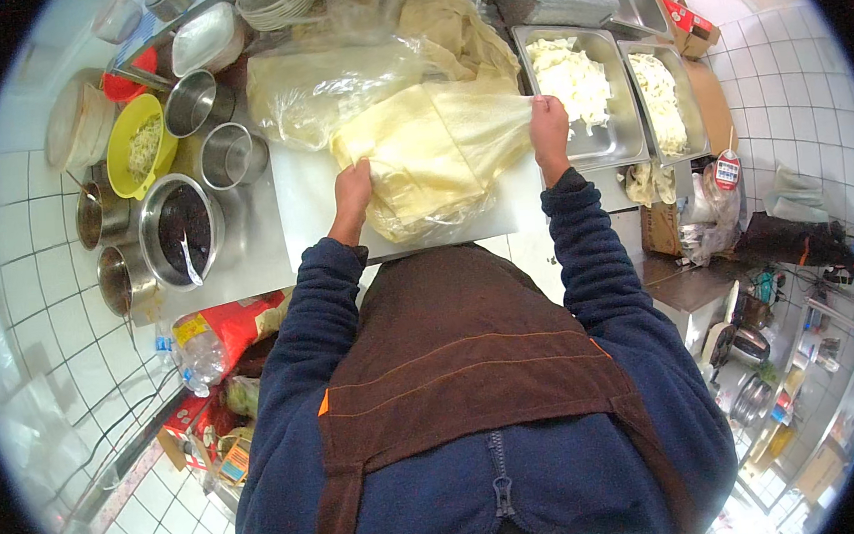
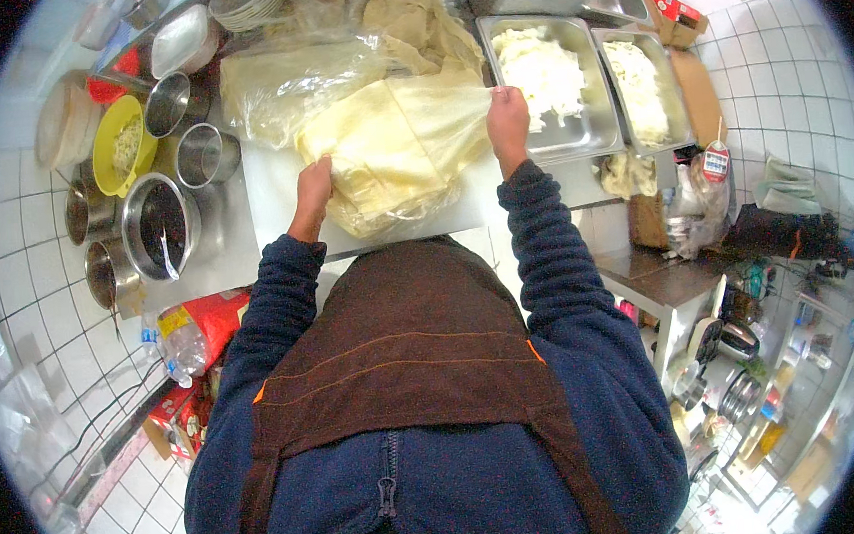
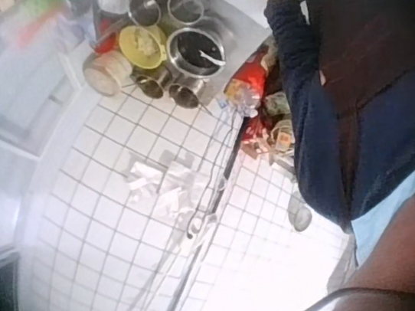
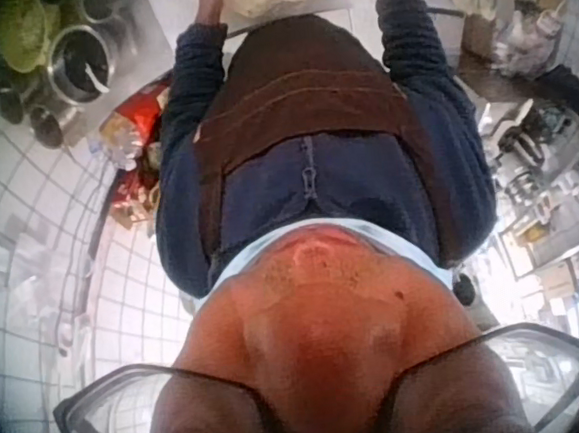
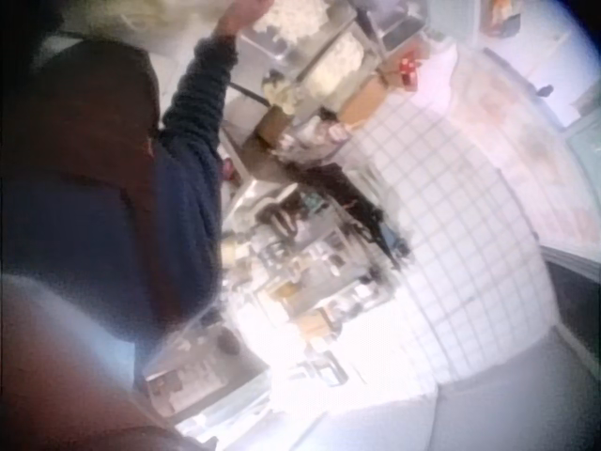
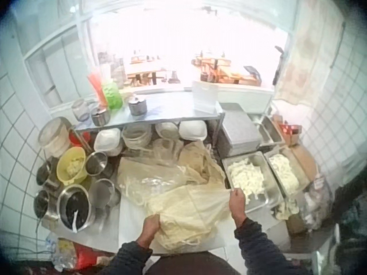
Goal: The person repeatedly picks thin dough sheets from a plastic bag, folds them on a white cutting board, and places them into metal trays. The person also briefly handles a stack of white disposable containers and a roll of plastic wrap.
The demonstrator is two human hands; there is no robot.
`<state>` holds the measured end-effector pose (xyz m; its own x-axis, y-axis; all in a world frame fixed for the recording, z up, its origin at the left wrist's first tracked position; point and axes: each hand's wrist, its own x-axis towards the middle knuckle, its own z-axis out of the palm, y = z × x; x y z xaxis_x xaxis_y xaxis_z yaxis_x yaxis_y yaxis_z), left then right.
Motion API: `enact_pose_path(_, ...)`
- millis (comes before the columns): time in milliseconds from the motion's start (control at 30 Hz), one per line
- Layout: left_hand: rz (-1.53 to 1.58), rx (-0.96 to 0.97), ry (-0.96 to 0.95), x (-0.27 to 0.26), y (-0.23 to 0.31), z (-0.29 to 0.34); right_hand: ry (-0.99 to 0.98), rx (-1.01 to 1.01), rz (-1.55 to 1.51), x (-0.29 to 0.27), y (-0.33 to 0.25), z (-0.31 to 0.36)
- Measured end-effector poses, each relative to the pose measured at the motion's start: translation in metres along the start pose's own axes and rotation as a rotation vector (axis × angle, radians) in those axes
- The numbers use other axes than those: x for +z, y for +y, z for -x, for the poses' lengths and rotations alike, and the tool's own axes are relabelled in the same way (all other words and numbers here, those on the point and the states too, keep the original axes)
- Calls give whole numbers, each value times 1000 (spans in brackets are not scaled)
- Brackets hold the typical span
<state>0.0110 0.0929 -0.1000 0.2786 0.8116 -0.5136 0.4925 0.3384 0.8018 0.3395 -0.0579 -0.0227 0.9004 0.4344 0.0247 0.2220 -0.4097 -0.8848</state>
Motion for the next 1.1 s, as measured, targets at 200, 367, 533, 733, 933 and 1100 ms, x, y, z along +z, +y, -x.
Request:
enact_pose_path(200,-150,72,45,-2,-7,-6,145,-244,347,-14,-16,3)
enact_pose_path(367,-162,98,62,-3,-7,2,123,-205,477,-29,-22,-2)
enact_pose_path(533,-275,103,54,-4,6,10,110,-566,523,-28,-23,11)
enact_pose_path(733,-424,489,340,7,38,58,-453,-464,136,19,-12,76)
enact_pose_path(933,-239,598,22,54,58,66,-473,-375,363,50,10,94)
enact_pose_path(1100,-156,340,-136,77,44,43,-501,-349,346,60,11,86)
